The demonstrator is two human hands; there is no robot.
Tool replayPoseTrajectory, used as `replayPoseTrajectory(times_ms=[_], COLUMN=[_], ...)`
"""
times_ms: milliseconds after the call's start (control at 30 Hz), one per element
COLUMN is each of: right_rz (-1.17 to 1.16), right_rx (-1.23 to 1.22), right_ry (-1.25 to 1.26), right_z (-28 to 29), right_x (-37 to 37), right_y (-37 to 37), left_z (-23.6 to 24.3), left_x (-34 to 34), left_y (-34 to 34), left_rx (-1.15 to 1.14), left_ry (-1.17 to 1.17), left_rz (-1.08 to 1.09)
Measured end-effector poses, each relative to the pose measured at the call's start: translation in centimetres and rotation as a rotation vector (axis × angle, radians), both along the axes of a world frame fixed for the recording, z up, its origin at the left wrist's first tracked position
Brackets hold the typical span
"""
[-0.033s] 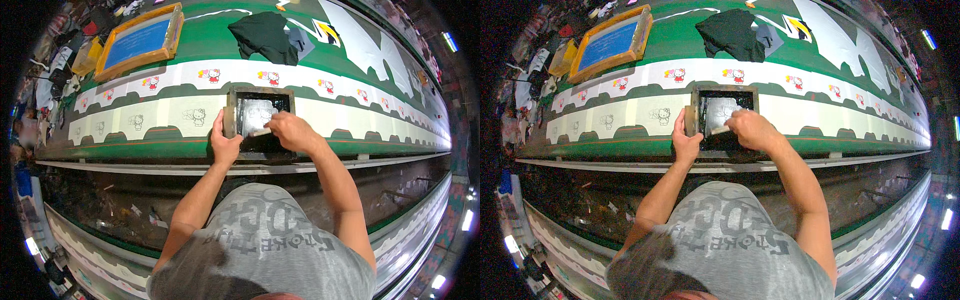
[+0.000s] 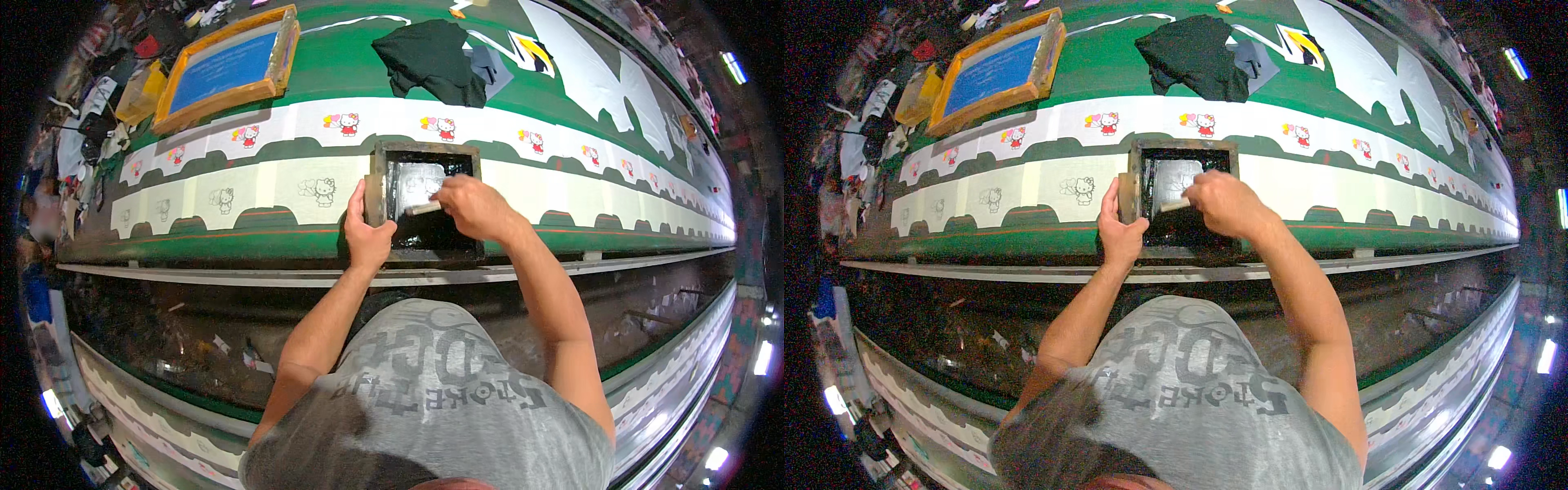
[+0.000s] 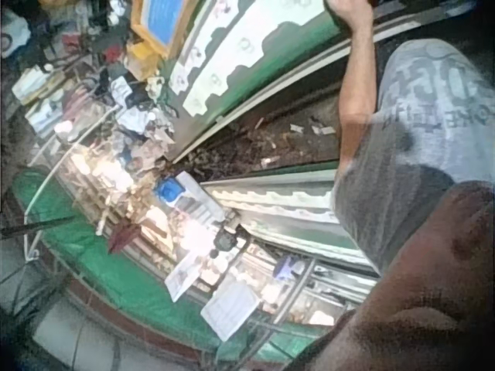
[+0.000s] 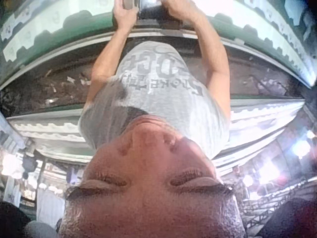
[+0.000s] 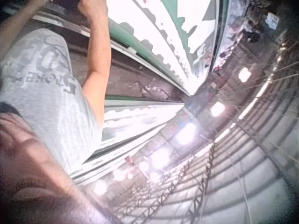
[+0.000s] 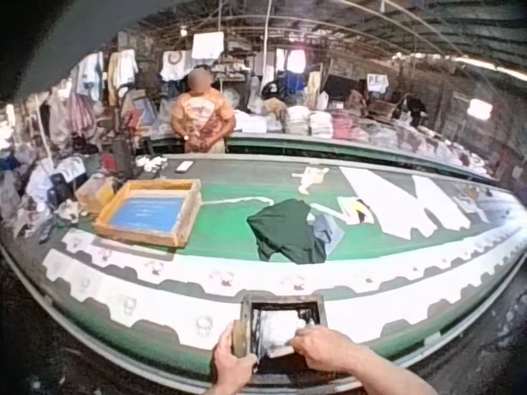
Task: The person uses a squeegee to spread black ink across a screen printing frame placed over a long sheet of paper with Hello Kitty graphics. The person repeatedly pulls the squeegee across the screen to evenly coat the surface with ink.
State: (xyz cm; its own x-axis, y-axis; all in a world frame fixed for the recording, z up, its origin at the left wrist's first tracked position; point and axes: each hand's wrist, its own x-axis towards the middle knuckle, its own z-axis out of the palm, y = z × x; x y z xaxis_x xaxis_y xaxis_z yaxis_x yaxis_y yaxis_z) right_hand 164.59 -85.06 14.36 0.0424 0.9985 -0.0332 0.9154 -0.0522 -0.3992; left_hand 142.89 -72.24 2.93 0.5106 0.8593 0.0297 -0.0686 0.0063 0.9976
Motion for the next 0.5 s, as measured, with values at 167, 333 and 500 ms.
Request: replayPoseTrajectory(times_ms=[167,333,500], right_rz=[-0.078,-0.11,-0.105], right_rx=[0.138,0.188,0.186], right_ry=[-0.064,-0.113,-0.137], right_z=[-1.9,-1.7,-1.9], right_x=[2.8,1.4,-4.1], right_y=[4.7,4.6,-0.5], left_z=[-0.7,-0.7,-1.8], left_x=[-0.1,0.4,0.0], left_y=[0.1,0.8,0.7], left_rx=[-0.031,0.034,0.107], left_ry=[-0.023,0.007,0.059], left_rz=[0.01,0.012,0.008])
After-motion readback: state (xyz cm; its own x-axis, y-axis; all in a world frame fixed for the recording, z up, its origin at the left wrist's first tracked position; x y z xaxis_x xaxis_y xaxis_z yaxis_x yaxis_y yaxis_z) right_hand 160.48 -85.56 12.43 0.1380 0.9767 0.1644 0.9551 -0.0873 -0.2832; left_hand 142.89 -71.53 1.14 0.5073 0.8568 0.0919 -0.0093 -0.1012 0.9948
